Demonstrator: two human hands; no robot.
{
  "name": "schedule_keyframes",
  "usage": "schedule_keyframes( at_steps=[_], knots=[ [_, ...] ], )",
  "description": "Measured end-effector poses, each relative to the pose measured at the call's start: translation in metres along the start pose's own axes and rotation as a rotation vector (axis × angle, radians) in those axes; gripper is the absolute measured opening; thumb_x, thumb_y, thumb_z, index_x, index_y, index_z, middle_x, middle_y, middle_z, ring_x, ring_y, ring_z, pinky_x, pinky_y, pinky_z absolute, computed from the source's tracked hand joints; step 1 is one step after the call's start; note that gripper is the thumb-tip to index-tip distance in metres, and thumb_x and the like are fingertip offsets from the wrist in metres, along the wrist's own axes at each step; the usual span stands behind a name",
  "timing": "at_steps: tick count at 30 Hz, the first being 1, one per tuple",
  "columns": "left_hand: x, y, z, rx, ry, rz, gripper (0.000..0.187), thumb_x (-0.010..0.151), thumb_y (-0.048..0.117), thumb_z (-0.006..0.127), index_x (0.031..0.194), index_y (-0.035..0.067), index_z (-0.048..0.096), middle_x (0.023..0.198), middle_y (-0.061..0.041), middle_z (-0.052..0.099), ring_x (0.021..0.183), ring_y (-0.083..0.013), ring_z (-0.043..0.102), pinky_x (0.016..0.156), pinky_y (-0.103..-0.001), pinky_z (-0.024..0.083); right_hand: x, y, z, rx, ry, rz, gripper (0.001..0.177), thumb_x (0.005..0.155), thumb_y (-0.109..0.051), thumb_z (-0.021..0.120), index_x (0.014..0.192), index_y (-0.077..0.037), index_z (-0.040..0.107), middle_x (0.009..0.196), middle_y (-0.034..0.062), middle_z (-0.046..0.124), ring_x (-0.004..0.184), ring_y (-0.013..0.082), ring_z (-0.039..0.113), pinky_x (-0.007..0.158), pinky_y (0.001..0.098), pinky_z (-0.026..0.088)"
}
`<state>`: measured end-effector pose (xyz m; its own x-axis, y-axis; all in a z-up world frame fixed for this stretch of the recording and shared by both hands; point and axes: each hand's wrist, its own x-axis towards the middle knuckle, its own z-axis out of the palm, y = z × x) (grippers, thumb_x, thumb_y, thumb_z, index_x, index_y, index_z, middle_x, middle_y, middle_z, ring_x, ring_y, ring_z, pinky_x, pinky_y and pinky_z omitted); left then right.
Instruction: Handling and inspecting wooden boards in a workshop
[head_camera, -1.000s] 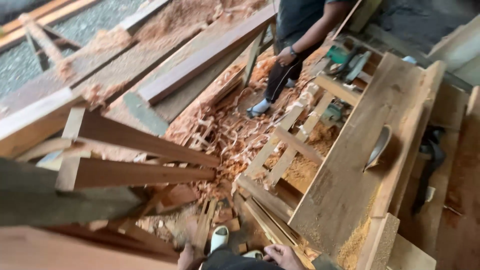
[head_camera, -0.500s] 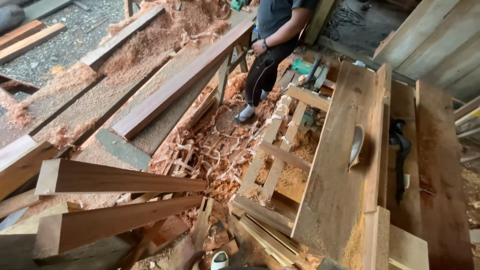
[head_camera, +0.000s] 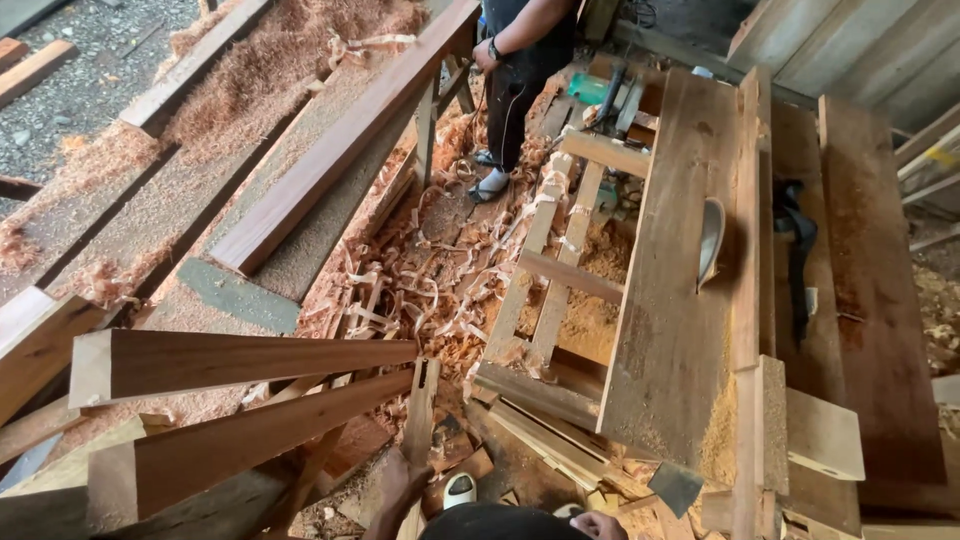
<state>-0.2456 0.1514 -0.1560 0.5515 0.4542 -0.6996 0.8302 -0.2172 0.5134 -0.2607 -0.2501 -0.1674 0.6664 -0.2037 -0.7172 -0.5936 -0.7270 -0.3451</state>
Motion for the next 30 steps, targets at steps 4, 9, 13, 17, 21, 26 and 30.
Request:
schedule_keyframes(
  at_steps=[4,9,13,17,21,26,30],
  knots=[
    [-0.027,0.014,-0.007,-0.145,0.017,0.154,0.057,0.063,0.026,0.077,0.112,0.011,0.053,0.097,-0.006,0.066,0.086,-0.0186,0.066,0.072,-0.034,0.057,-0.008,-0.011,0.001,0.039,-0.104,0.073,0.031,0.084,-0.046,0.071,0.105,-0.027,0.085,0.108,-0.0027,0.085,0.108,0.0073,0.077,0.091,0.0175,0.049],
    [-0.055,0.045,-0.010,-0.374,0.119,0.320,0.042,0.082,0.035,0.072,0.109,0.012,0.049,0.092,-0.006,0.073,0.077,-0.0189,0.072,0.069,-0.036,0.064,-0.002,-0.011,-0.006,0.181,-0.307,-0.151,0.025,0.092,-0.035,0.071,0.095,-0.011,0.078,0.085,0.0013,0.076,0.081,0.0081,0.068,0.075,0.0230,0.048],
    [-0.082,0.094,-0.024,-0.460,0.064,0.359,0.049,0.080,0.005,0.075,0.116,0.007,0.043,0.084,-0.011,0.074,0.068,-0.0222,0.070,0.062,-0.037,0.063,-0.019,-0.052,-0.023,0.220,-0.417,-0.165,0.028,0.097,-0.033,0.067,0.109,-0.010,0.078,0.095,0.0021,0.074,0.087,0.0128,0.066,0.080,0.0232,0.045],
    [-0.099,0.144,-0.008,-0.489,0.043,0.299,0.060,0.071,0.010,0.077,0.120,0.006,0.043,0.115,-0.015,0.062,0.084,-0.0242,0.067,0.071,-0.042,0.068,-0.046,-0.104,-0.022,0.072,-0.322,-0.287,0.062,0.079,-0.044,0.084,0.131,-0.021,0.061,0.127,0.0011,0.068,0.115,0.0157,0.067,0.101,0.0292,0.051],
    [-0.122,0.180,0.021,-0.555,-0.125,0.201,0.061,0.073,0.018,0.077,0.120,0.006,0.041,0.108,-0.010,0.058,0.090,-0.0203,0.063,0.085,-0.041,0.062,-0.079,-0.136,-0.029,0.099,-0.324,-0.383,0.121,0.051,-0.072,0.083,0.154,-0.027,0.038,0.151,0.0078,0.055,0.141,0.0215,0.053,0.110,0.0375,0.046],
    [-0.142,0.185,0.048,-0.490,-0.257,0.225,0.072,0.070,0.033,0.081,0.124,0.006,0.042,0.116,-0.012,0.058,0.100,-0.0229,0.063,0.085,-0.042,0.059,-0.111,-0.145,-0.029,0.293,-0.079,-0.247,0.049,0.067,-0.037,0.080,0.109,-0.015,0.069,0.099,0.0036,0.075,0.085,0.0162,0.067,0.073,0.0329,0.052],
    [-0.124,0.155,0.048,-0.227,-0.405,0.638,0.039,0.097,0.051,0.058,0.085,0.014,0.052,0.081,-0.006,0.061,0.078,-0.0151,0.056,0.071,-0.034,0.047,-0.102,-0.134,-0.031,0.123,0.098,-0.110,0.050,0.065,-0.057,0.078,0.097,-0.019,0.077,0.085,0.0039,0.079,0.077,0.0165,0.072,0.067,0.0361,0.052]
  ],
)
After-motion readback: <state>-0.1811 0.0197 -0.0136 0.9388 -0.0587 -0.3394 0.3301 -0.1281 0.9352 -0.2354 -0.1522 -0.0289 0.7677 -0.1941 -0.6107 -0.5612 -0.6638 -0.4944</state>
